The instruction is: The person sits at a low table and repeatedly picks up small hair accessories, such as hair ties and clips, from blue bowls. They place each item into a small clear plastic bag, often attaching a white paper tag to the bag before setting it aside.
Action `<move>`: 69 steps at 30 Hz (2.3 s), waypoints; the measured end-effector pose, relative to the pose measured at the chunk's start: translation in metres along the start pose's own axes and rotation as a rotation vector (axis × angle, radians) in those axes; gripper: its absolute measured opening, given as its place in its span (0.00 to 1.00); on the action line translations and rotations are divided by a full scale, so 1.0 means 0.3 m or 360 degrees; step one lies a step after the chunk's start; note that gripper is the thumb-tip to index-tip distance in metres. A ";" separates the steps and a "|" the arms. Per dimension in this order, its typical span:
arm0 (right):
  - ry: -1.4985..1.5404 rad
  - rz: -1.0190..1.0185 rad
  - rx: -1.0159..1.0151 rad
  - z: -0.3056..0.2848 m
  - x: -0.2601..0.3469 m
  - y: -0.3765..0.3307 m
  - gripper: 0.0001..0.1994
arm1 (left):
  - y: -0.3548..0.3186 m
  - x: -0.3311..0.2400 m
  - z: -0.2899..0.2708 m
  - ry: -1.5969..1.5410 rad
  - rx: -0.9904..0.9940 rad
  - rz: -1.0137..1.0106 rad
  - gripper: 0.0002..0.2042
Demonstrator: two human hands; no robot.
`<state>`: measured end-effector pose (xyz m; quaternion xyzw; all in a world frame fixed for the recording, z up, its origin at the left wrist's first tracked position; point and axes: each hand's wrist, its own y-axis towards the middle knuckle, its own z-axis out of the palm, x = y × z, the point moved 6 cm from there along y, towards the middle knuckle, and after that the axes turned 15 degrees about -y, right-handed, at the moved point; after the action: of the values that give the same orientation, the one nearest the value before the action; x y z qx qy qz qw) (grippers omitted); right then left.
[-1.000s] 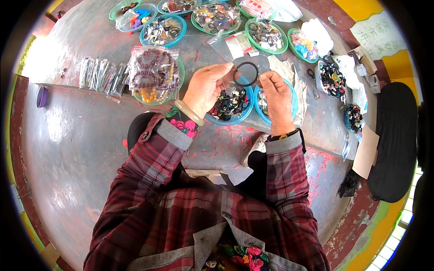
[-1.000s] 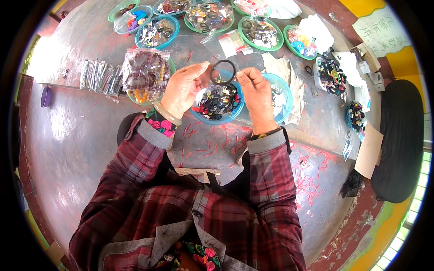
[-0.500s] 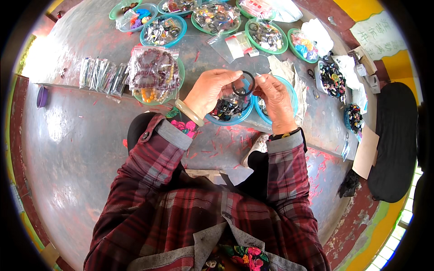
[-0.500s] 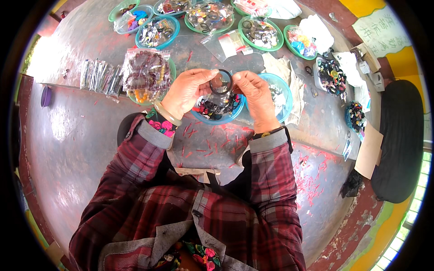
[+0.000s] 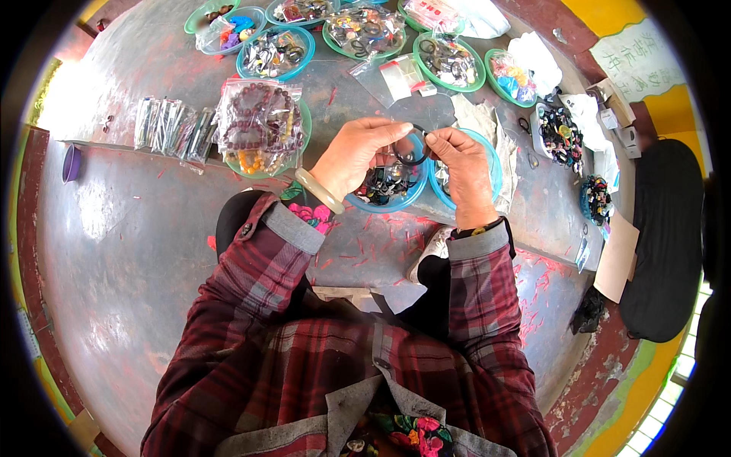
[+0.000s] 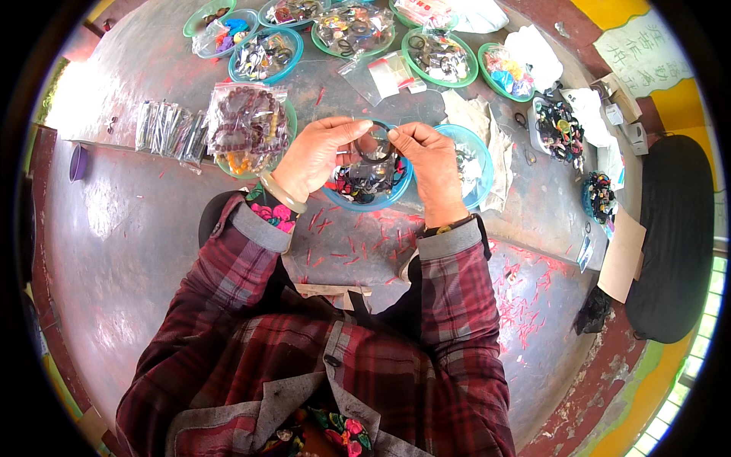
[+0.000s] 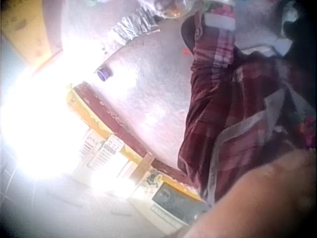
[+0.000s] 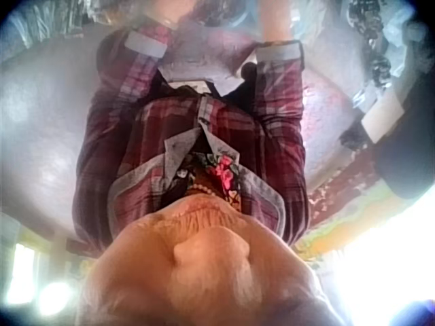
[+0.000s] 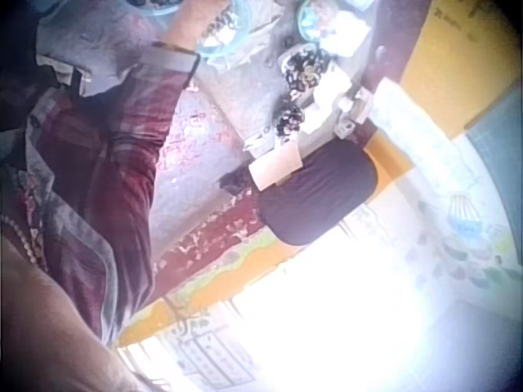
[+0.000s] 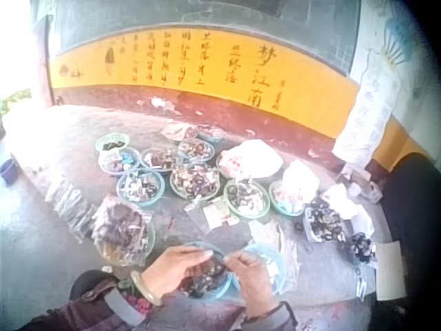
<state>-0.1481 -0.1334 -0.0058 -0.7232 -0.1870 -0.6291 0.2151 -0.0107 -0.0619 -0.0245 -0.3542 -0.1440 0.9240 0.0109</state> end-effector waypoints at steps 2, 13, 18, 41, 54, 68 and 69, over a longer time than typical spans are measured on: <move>-0.0020 -0.0014 -0.0020 -0.001 0.004 -0.003 0.05 | 0.003 0.002 -0.003 -0.0028 -0.0001 0.0031 0.12; 0.0066 -0.0023 -0.0226 0.015 0.021 -0.004 0.06 | -0.004 -0.012 0.009 -0.0030 -0.0071 0.0145 0.13; 0.0101 -0.0036 -0.0218 0.016 -0.012 0.004 0.06 | 0.003 0.003 0.011 0.0062 -0.0047 0.0166 0.12; -0.0086 -0.0156 -0.0329 0.031 -0.010 -0.004 0.05 | -0.002 0.007 0.020 -0.0140 -0.0072 0.0113 0.10; 0.0084 -0.0040 -0.0287 0.026 -0.030 -0.001 0.05 | 0.002 0.000 0.024 0.0108 -0.0067 0.0137 0.10; 0.0369 -0.0094 -0.0522 0.001 -0.026 -0.021 0.05 | 0.004 0.034 0.042 0.0163 0.0093 -0.0088 0.08; 0.0385 -0.0113 -0.0515 0.000 -0.026 -0.020 0.06 | 0.004 0.034 0.043 0.0158 0.0107 -0.0091 0.08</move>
<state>-0.1522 -0.1284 -0.0129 -0.6604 -0.0816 -0.7405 0.0947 -0.0266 -0.0651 -0.0223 -0.3947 -0.1222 0.9089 0.0564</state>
